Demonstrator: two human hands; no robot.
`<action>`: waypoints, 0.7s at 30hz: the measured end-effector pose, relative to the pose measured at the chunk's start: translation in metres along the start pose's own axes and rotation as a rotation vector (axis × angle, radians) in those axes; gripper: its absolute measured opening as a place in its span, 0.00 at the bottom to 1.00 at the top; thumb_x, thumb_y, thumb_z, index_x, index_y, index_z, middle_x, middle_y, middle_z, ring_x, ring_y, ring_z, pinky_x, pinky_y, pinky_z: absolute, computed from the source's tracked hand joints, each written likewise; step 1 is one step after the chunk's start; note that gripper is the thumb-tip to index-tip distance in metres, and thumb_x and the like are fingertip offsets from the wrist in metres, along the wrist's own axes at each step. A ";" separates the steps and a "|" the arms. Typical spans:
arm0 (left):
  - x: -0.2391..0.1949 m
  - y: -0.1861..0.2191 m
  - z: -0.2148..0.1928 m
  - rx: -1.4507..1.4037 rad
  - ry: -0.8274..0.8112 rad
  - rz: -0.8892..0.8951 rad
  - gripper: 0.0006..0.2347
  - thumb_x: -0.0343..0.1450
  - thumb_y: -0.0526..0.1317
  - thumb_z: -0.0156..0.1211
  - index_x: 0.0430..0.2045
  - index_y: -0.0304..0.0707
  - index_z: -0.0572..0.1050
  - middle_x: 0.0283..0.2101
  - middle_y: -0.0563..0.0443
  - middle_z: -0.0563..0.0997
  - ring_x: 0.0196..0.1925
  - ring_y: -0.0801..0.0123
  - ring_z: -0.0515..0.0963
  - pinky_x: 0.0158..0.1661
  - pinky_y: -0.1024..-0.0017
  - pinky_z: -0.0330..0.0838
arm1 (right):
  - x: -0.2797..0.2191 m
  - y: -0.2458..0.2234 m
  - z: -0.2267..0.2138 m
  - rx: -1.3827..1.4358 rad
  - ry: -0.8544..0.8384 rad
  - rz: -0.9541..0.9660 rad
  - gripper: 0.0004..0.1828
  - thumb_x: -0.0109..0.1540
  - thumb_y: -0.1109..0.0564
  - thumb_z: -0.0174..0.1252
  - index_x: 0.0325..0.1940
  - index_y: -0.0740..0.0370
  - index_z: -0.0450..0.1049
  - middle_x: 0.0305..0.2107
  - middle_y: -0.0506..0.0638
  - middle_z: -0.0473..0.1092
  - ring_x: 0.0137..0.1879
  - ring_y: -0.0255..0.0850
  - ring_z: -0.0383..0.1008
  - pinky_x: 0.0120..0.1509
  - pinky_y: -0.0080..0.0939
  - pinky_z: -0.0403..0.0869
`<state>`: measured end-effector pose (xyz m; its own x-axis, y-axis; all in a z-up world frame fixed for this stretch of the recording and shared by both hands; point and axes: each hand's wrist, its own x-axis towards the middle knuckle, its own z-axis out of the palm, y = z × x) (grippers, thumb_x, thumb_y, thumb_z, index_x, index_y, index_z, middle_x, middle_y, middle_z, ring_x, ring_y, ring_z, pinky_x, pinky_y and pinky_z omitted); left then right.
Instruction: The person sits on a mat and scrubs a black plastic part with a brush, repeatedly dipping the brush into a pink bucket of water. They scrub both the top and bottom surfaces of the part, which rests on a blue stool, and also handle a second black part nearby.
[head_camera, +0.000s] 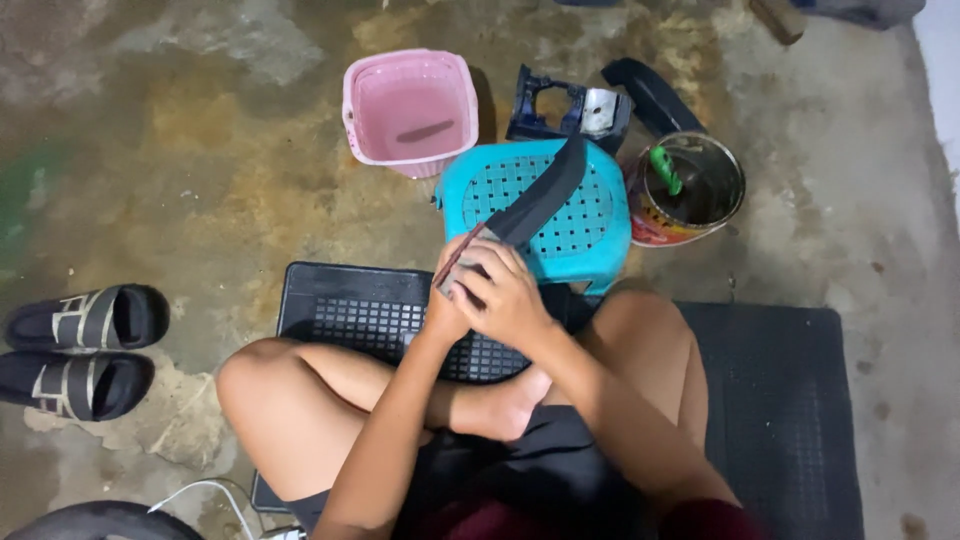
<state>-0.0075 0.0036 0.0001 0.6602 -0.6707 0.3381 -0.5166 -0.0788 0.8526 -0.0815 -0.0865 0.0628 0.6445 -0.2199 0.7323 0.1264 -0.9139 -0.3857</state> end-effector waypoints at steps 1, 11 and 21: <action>-0.001 0.002 -0.002 0.003 -0.009 -0.005 0.32 0.64 0.39 0.74 0.61 0.31 0.63 0.58 0.33 0.72 0.61 0.37 0.74 0.60 0.47 0.70 | -0.001 0.016 -0.003 0.002 0.001 0.010 0.04 0.59 0.54 0.63 0.37 0.54 0.80 0.42 0.51 0.74 0.53 0.53 0.76 0.56 0.53 0.73; 0.011 0.036 0.021 0.115 0.172 -0.051 0.25 0.67 0.32 0.66 0.59 0.29 0.66 0.56 0.43 0.74 0.62 0.59 0.74 0.65 0.66 0.67 | 0.008 0.012 -0.011 -0.017 0.122 0.114 0.02 0.58 0.59 0.63 0.35 0.59 0.78 0.42 0.54 0.72 0.50 0.56 0.74 0.56 0.55 0.72; 0.006 0.006 0.001 -0.064 0.089 0.093 0.28 0.59 0.32 0.71 0.55 0.31 0.72 0.61 0.38 0.72 0.65 0.45 0.73 0.63 0.55 0.68 | 0.021 0.021 -0.002 -0.098 0.140 0.084 0.04 0.59 0.63 0.59 0.29 0.61 0.76 0.37 0.53 0.72 0.46 0.53 0.74 0.54 0.53 0.72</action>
<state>-0.0072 -0.0020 0.0067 0.6581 -0.6047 0.4487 -0.5440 0.0301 0.8385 -0.0662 -0.1113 0.0709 0.5373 -0.3361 0.7735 -0.0024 -0.9178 -0.3971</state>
